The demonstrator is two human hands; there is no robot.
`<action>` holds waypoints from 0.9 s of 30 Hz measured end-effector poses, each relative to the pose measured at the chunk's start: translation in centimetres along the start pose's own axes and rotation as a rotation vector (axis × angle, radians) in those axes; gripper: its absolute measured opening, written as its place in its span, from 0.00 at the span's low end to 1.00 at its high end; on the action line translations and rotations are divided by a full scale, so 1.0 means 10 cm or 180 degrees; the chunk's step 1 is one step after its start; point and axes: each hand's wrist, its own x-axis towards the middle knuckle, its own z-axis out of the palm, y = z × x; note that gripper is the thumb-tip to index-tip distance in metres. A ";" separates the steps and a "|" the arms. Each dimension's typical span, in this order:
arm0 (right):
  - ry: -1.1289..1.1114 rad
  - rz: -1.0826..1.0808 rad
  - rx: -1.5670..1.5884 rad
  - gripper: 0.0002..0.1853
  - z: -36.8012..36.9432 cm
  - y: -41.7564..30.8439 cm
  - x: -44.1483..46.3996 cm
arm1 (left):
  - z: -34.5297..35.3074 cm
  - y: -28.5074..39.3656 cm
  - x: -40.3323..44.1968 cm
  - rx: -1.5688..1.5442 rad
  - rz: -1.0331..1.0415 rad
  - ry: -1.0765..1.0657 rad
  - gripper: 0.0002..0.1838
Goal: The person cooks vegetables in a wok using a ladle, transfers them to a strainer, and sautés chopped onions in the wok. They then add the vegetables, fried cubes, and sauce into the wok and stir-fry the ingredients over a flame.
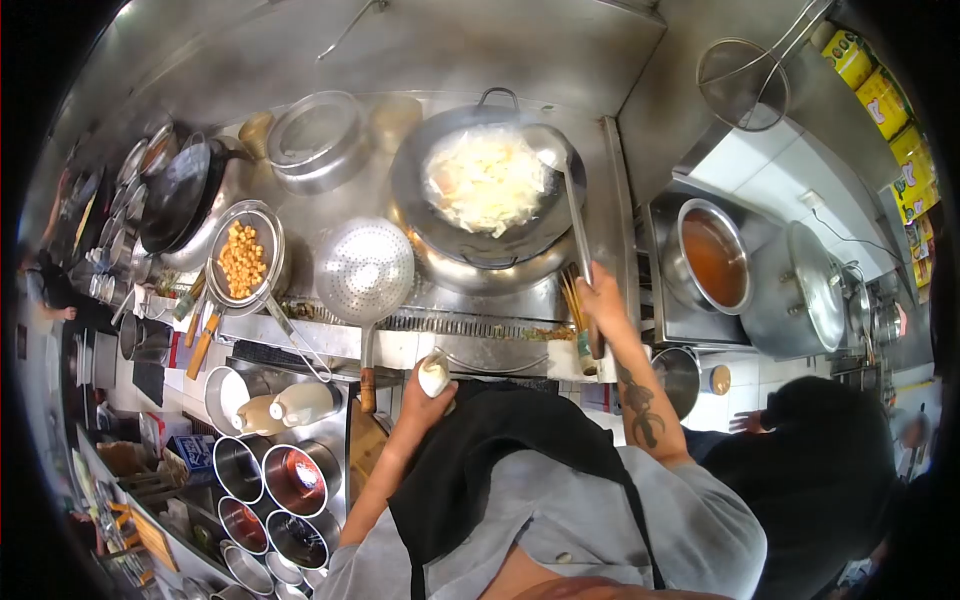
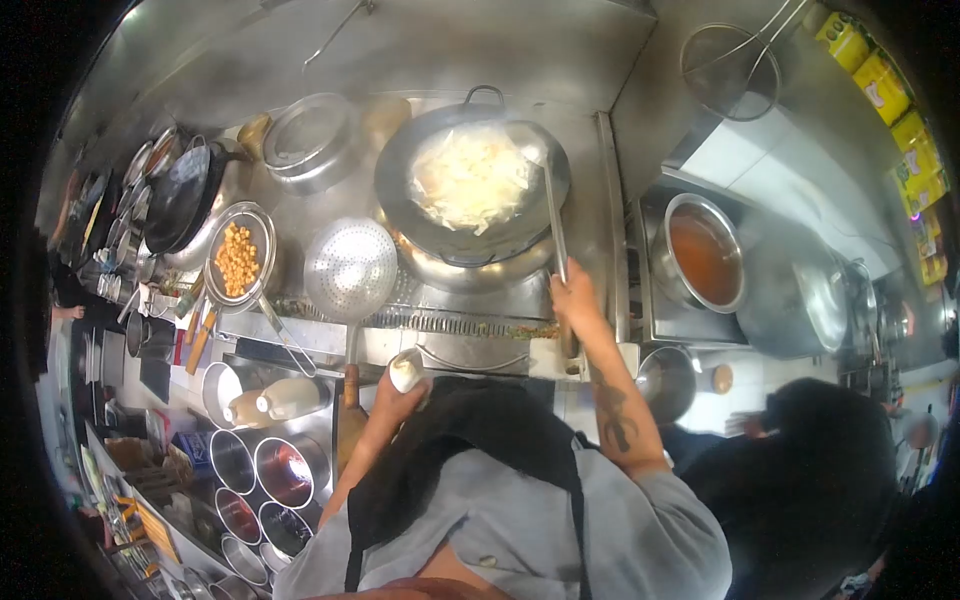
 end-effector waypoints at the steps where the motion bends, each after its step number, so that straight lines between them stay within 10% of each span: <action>1: 0.0272 0.0069 0.0157 0.18 0.21 0.06 0.04 | -0.01 -0.02 -0.02 0.0034 -0.0013 0.0001 0.35; 9: -0.1494 0.1421 0.2651 0.10 0.00 -0.51 -0.02 | -0.03 0.03 -0.03 -0.0065 -0.0114 0.0149 0.33; 24: -0.1472 0.0073 -0.0110 0.25 -0.12 -0.25 -0.10 | 0.03 0.14 0.04 0.0199 -0.0073 -0.0071 0.34; 27: -0.0577 -0.1110 -0.1335 0.24 0.19 -0.15 -0.07 | 0.06 0.28 0.04 0.0282 -0.0172 -0.0135 0.34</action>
